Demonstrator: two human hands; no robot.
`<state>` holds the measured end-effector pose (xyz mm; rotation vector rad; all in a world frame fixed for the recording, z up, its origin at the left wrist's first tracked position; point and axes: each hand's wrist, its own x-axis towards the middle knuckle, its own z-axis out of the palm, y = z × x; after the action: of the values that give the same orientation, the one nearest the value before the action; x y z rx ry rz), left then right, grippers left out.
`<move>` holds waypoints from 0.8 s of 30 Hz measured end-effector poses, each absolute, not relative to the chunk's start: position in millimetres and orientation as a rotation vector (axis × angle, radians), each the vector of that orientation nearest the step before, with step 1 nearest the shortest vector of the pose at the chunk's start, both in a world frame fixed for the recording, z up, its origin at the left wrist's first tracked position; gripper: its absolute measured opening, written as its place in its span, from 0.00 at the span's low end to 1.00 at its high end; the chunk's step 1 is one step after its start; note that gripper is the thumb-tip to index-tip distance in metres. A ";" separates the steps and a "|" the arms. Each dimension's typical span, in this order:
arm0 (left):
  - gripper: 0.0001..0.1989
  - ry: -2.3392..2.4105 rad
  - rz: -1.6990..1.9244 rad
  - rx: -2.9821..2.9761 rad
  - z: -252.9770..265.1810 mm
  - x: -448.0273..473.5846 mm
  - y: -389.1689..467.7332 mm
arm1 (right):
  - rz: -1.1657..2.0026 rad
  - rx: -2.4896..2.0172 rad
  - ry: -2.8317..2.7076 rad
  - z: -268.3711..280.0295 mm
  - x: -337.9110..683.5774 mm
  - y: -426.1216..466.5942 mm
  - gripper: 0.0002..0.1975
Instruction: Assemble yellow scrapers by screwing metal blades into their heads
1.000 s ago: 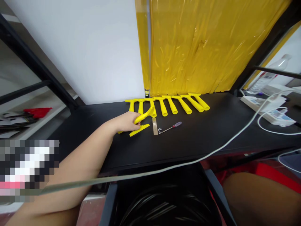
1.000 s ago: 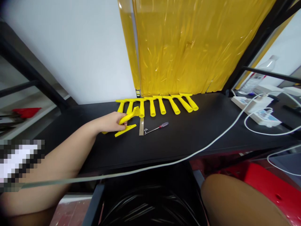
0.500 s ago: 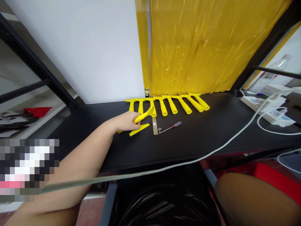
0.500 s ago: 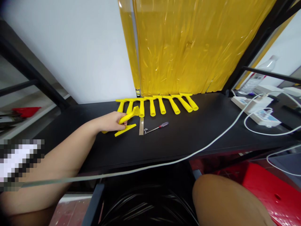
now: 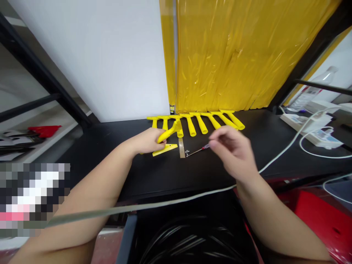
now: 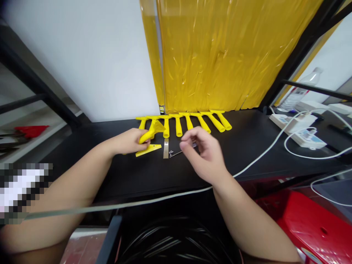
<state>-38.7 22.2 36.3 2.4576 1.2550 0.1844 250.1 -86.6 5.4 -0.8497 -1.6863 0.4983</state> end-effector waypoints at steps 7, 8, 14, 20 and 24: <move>0.14 0.891 0.535 1.858 30.6 -26.3 13.4 | 0.188 -0.770 -2.315 15.2 240.8 -49.4 0.15; 0.14 0.845 0.517 1.779 29.7 -22.5 10.2 | 0.116 -0.729 -2.386 18.1 237.8 -46.7 0.15; 0.16 0.750 0.423 1.545 26.7 -11.1 1.7 | 0.061 -0.566 -2.674 37.1 222.2 -27.8 0.09; 0.16 0.940 0.431 1.613 26.6 -23.4 15.5 | 0.466 -0.872 -2.743 50.2 244.5 1.7 0.07; 0.19 1.074 0.490 1.650 26.6 -26.8 19.9 | 0.455 -0.992 -2.644 30.7 262.4 24.6 0.12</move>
<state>-26.8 19.9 26.6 1.6496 1.0736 0.4902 262.4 24.6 30.7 -0.9916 -2.6437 0.4553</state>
